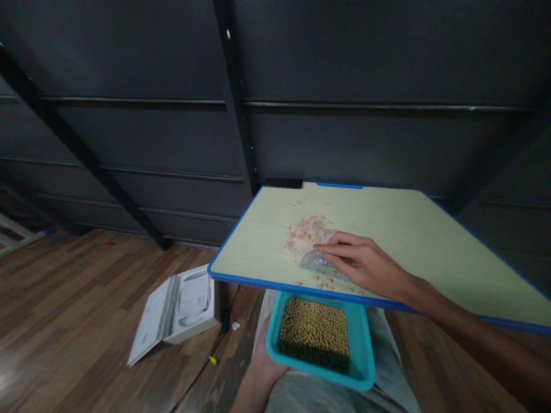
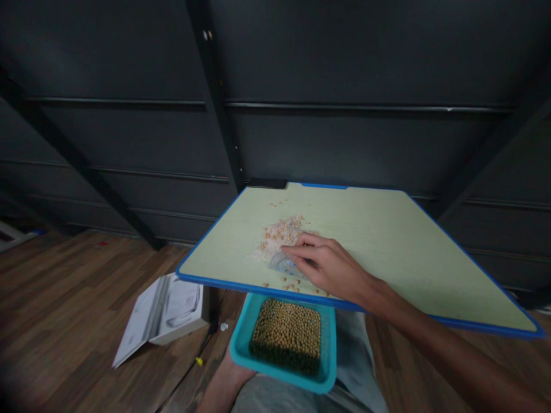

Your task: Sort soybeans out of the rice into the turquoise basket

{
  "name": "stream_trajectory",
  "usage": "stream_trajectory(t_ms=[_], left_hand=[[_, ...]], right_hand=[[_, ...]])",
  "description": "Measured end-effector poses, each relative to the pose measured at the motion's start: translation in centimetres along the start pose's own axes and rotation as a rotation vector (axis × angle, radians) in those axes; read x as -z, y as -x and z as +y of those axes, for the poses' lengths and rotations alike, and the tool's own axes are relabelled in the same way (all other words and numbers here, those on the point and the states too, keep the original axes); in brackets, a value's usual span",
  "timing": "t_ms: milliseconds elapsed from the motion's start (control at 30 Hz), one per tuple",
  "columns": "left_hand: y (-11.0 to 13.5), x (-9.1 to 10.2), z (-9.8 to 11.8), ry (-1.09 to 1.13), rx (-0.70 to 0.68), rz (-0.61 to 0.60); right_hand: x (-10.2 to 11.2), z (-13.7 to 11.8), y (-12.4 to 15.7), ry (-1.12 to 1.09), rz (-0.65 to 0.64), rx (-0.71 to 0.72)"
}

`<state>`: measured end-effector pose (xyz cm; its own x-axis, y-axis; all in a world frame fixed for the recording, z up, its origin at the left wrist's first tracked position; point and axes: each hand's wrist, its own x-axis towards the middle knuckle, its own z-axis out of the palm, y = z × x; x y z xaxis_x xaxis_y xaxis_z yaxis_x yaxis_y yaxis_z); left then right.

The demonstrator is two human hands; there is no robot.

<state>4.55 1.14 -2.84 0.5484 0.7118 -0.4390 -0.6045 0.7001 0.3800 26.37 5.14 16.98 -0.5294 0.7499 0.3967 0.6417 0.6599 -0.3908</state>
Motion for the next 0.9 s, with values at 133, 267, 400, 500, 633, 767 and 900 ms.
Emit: stream_trajectory(t_ms=[133, 267, 400, 500, 633, 767, 900], left_hand=[[0.1, -0.2, 0.1, 0.016, 0.016, -0.014], [0.7, -1.1, 0.2, 0.028, 0.01, 0.003], [1.0, -1.2, 0.3, 0.015, 0.012, 0.039], [0.8, -0.6, 0.2, 0.025, -0.01, 0.042], [0.8, -0.2, 0.2, 0.014, -0.016, 0.032], [1.0, -0.8, 0.2, 0.016, -0.033, -0.015], [0.7, -0.4, 0.1, 0.035, -0.006, -0.031]], right_hand=[[-0.2, -0.1, -0.1, -0.021, -0.01, 0.003], [-0.6, -0.4, -0.3, -0.079, 0.001, 0.019], [-0.8, -0.8, -0.7, -0.111, 0.01, 0.038], [-0.6, -0.8, -0.9, -0.105, 0.029, 0.038], [-0.5, -0.3, -0.8, -0.063, 0.037, 0.032], [-1.0, 0.2, -0.3, -0.068, 0.024, 0.005], [-1.4, 0.0, -0.1, -0.114, 0.048, 0.022]])
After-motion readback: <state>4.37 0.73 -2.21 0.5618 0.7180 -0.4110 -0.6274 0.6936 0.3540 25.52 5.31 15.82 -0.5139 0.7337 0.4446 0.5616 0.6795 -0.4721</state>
